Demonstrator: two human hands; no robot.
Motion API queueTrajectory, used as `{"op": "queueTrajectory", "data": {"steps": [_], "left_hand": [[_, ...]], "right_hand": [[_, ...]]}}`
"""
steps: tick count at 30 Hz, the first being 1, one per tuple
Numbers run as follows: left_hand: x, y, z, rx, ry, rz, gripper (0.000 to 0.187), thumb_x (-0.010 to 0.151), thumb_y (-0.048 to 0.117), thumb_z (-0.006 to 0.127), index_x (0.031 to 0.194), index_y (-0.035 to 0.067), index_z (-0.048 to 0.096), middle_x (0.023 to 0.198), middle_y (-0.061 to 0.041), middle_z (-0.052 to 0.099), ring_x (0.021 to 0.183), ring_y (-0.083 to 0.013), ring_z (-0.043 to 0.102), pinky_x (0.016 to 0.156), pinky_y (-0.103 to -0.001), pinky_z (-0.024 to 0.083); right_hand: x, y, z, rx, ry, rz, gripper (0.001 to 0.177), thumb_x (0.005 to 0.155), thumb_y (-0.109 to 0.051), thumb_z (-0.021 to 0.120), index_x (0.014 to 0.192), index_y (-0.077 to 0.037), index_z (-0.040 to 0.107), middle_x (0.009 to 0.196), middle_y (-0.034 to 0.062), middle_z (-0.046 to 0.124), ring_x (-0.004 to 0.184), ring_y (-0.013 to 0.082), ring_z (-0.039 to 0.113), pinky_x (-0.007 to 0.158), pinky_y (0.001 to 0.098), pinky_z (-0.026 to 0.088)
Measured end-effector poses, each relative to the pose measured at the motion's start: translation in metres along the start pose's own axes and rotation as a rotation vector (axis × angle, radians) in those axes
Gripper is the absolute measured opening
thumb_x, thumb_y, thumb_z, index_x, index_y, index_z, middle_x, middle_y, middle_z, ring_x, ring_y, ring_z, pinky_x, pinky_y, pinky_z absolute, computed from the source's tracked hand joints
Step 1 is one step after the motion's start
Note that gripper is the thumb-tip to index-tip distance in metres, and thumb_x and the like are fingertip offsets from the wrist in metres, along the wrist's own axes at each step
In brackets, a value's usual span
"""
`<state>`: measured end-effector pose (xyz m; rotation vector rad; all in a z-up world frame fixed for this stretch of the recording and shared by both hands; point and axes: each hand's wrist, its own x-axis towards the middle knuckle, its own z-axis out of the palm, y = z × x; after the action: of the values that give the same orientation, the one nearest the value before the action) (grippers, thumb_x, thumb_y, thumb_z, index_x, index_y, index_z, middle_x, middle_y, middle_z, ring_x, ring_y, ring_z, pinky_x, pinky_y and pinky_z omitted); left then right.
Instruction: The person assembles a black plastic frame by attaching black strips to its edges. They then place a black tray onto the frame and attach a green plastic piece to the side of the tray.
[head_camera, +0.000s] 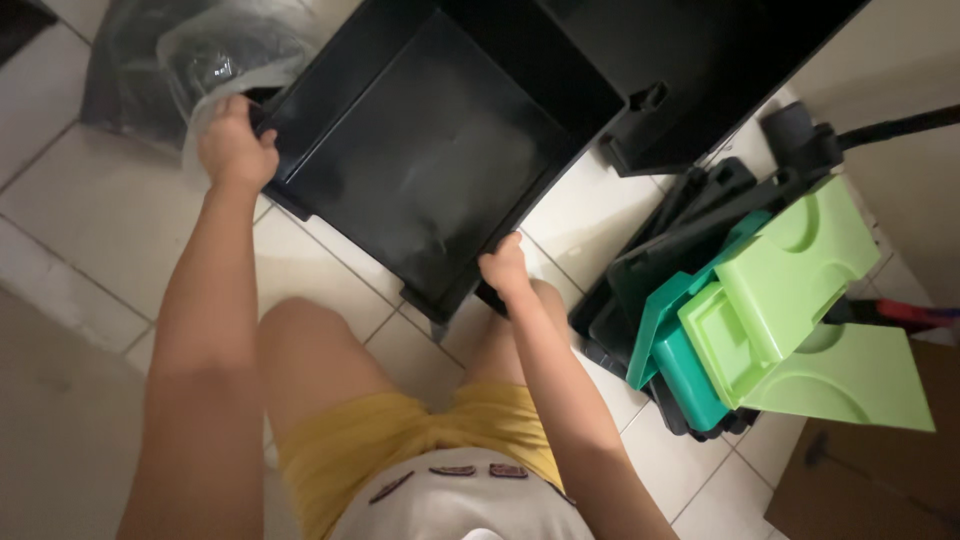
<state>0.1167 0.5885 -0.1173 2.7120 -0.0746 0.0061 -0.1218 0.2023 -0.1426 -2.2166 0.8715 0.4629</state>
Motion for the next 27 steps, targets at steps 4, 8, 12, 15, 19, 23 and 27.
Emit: {"op": "queueTrajectory", "data": {"steps": [4,8,12,15,19,23,27], "left_hand": [[-0.039,-0.015,-0.024,-0.050,-0.015,0.018,0.037,0.084,0.009,0.081,0.116,0.005,0.062,0.118,-0.017,0.067,0.103,-0.0409,0.066,0.086,-0.051,0.051],[-0.096,-0.028,-0.040,-0.002,0.002,-0.005,0.037,0.087,0.011,0.082,0.117,0.004,0.063,0.116,-0.020,0.066,0.101,-0.0427,0.066,0.086,-0.050,0.052],[-0.160,-0.039,-0.053,-0.016,0.045,-0.122,0.034,0.088,0.010,0.080,0.117,0.003,0.064,0.117,-0.020,0.066,0.101,-0.0415,0.067,0.089,-0.050,0.053],[-0.178,-0.043,-0.043,0.016,0.113,-0.158,0.034,0.090,0.010,0.080,0.119,0.002,0.062,0.119,-0.021,0.066,0.100,-0.0422,0.067,0.088,-0.051,0.053],[-0.155,-0.026,-0.030,-0.002,0.192,-0.101,0.043,0.090,0.011,0.080,0.126,0.002,0.060,0.118,-0.021,0.065,0.101,-0.0416,0.068,0.084,-0.052,0.053],[-0.135,-0.004,-0.017,-0.009,0.193,-0.088,0.052,0.094,0.012,0.079,0.139,0.004,0.055,0.119,-0.022,0.064,0.094,-0.0406,0.069,0.079,-0.049,0.055],[-0.117,0.006,-0.013,0.104,0.135,-0.176,0.046,0.097,0.020,0.081,0.135,0.011,0.055,0.119,-0.018,0.065,0.091,-0.0399,0.070,0.075,-0.048,0.056]], "right_hand": [[0.008,0.013,-0.010,-0.079,-0.011,-0.092,0.068,0.080,-0.009,0.062,0.133,0.018,0.029,0.113,0.0424,0.063,0.115,0.0538,0.060,0.099,0.0495,0.049],[-0.001,0.019,-0.003,-0.106,-0.069,-0.093,0.059,0.083,-0.010,0.060,0.130,0.016,0.035,0.112,0.0414,0.065,0.115,0.0534,0.062,0.099,0.0492,0.050],[0.018,0.014,-0.005,-0.164,-0.074,-0.236,0.074,0.078,-0.007,0.062,0.139,0.018,0.028,0.111,0.0424,0.063,0.113,0.0540,0.061,0.097,0.0493,0.051],[0.042,0.008,-0.004,-0.189,-0.042,-0.305,0.076,0.078,-0.007,0.063,0.140,0.019,0.028,0.111,0.0431,0.062,0.111,0.0542,0.061,0.096,0.0499,0.051],[0.088,-0.015,-0.023,-0.172,0.096,-0.358,0.076,0.075,-0.004,0.061,0.140,0.018,0.028,0.107,0.0404,0.064,0.104,0.0537,0.063,0.090,0.0515,0.053],[0.122,-0.023,-0.053,-0.038,0.312,-0.454,0.048,0.087,-0.002,0.066,0.133,-0.003,0.053,0.104,0.0292,0.072,0.102,0.0475,0.069,0.088,0.0513,0.055],[0.141,-0.035,-0.081,0.088,0.268,-0.514,0.046,0.087,0.002,0.066,0.130,-0.005,0.056,0.101,0.0224,0.076,0.094,0.0366,0.076,0.083,0.0432,0.058]]}}
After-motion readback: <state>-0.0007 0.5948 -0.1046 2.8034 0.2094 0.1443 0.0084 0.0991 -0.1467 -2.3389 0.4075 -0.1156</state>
